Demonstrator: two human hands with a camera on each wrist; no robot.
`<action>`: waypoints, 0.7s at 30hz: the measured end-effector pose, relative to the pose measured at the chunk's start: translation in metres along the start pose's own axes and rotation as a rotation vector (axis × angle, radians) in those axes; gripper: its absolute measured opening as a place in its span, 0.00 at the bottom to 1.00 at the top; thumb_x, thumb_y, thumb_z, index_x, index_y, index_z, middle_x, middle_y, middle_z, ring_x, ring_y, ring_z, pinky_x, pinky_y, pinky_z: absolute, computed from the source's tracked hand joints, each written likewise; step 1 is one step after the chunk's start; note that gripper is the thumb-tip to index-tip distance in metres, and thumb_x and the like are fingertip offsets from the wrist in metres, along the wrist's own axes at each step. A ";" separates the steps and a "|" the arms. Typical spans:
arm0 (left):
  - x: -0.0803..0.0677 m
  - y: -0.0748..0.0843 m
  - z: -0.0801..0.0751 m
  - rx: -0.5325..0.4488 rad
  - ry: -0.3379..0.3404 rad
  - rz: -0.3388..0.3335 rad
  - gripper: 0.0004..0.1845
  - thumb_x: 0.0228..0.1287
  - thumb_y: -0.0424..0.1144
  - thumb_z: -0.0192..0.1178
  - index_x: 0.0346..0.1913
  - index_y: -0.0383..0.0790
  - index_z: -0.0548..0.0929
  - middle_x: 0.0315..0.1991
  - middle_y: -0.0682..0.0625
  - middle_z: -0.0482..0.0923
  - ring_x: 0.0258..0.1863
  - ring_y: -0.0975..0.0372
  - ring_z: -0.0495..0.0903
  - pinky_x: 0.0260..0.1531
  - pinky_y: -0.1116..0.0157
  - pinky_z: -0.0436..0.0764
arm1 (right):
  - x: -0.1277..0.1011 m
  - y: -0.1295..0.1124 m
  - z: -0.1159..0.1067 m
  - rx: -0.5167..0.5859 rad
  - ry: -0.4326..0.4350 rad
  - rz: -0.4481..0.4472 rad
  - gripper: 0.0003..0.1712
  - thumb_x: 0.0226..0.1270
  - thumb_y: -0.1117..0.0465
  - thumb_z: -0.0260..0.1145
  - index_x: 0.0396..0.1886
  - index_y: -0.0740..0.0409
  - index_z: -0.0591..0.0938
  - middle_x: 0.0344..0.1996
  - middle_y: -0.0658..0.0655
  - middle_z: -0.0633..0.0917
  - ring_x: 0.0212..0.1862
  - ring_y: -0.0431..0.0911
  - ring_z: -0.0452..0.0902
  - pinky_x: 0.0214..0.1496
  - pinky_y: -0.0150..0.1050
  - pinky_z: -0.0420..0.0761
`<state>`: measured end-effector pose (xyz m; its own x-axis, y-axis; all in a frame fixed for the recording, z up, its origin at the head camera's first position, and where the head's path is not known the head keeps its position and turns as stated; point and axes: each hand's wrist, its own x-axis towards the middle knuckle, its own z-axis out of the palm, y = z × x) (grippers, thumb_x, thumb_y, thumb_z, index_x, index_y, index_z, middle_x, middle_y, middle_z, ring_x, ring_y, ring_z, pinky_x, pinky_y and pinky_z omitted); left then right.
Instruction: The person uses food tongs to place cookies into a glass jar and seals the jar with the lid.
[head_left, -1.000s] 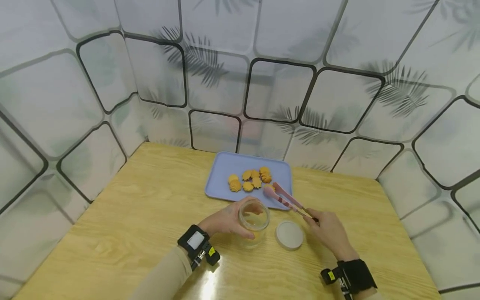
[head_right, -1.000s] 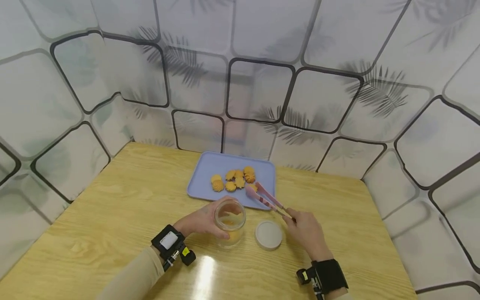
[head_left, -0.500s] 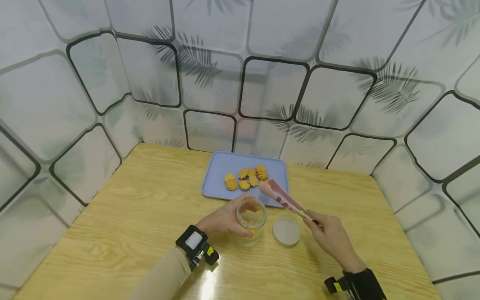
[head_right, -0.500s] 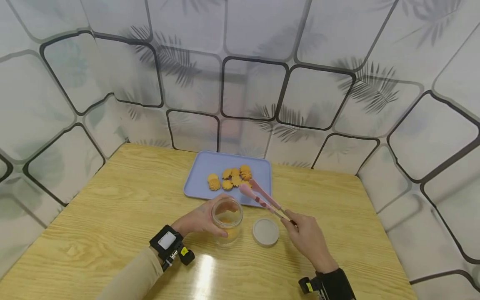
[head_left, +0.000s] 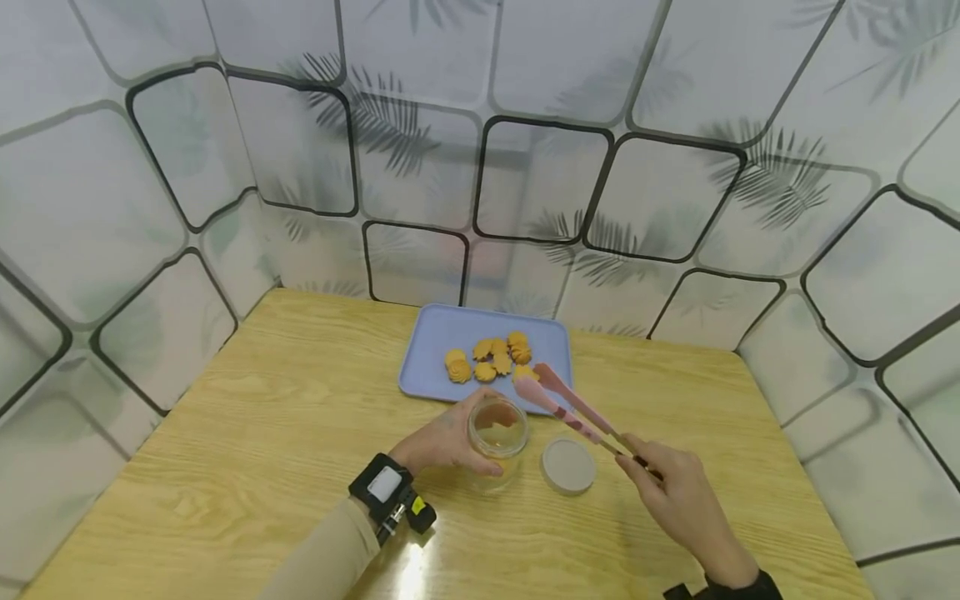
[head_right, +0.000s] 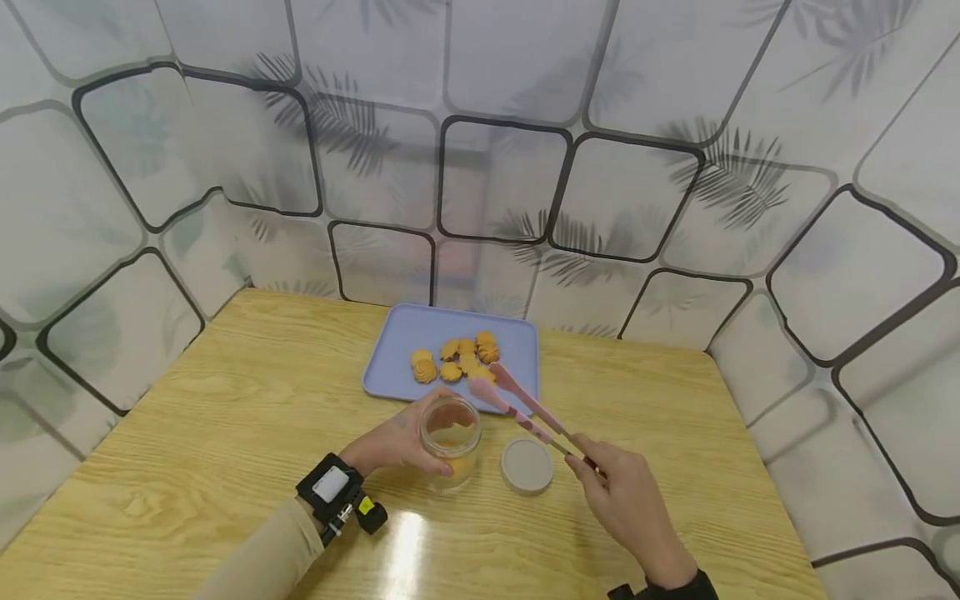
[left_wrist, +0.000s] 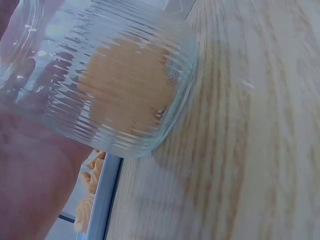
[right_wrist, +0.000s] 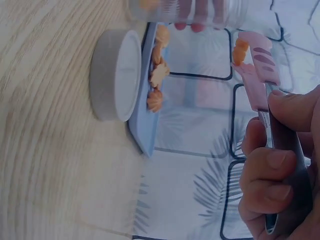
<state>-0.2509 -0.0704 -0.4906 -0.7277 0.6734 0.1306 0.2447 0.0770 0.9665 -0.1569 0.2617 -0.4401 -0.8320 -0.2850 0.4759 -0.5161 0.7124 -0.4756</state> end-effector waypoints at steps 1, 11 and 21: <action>0.000 0.000 0.000 -0.011 -0.003 0.005 0.47 0.44 0.31 0.82 0.67 0.48 0.66 0.63 0.48 0.77 0.64 0.56 0.74 0.70 0.49 0.69 | -0.002 -0.002 -0.001 0.003 0.010 -0.019 0.16 0.64 0.73 0.70 0.53 0.70 0.86 0.20 0.38 0.76 0.17 0.27 0.56 0.17 0.24 0.62; 0.000 0.004 0.002 0.069 0.024 -0.079 0.51 0.46 0.37 0.82 0.72 0.47 0.62 0.69 0.42 0.69 0.69 0.49 0.68 0.66 0.48 0.73 | -0.020 -0.023 -0.003 -0.032 0.061 -0.120 0.18 0.56 0.77 0.73 0.48 0.69 0.88 0.19 0.34 0.69 0.19 0.23 0.53 0.18 0.18 0.58; -0.003 0.003 0.000 0.016 0.011 -0.104 0.50 0.47 0.36 0.81 0.72 0.55 0.63 0.68 0.46 0.68 0.67 0.52 0.70 0.60 0.56 0.77 | -0.026 -0.028 0.000 0.053 0.021 -0.149 0.20 0.58 0.77 0.71 0.52 0.66 0.87 0.19 0.35 0.70 0.20 0.23 0.54 0.18 0.16 0.59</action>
<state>-0.2480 -0.0722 -0.4880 -0.7564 0.6534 0.0321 0.1778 0.1582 0.9713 -0.1205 0.2491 -0.4391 -0.7414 -0.3708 0.5593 -0.6437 0.6283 -0.4368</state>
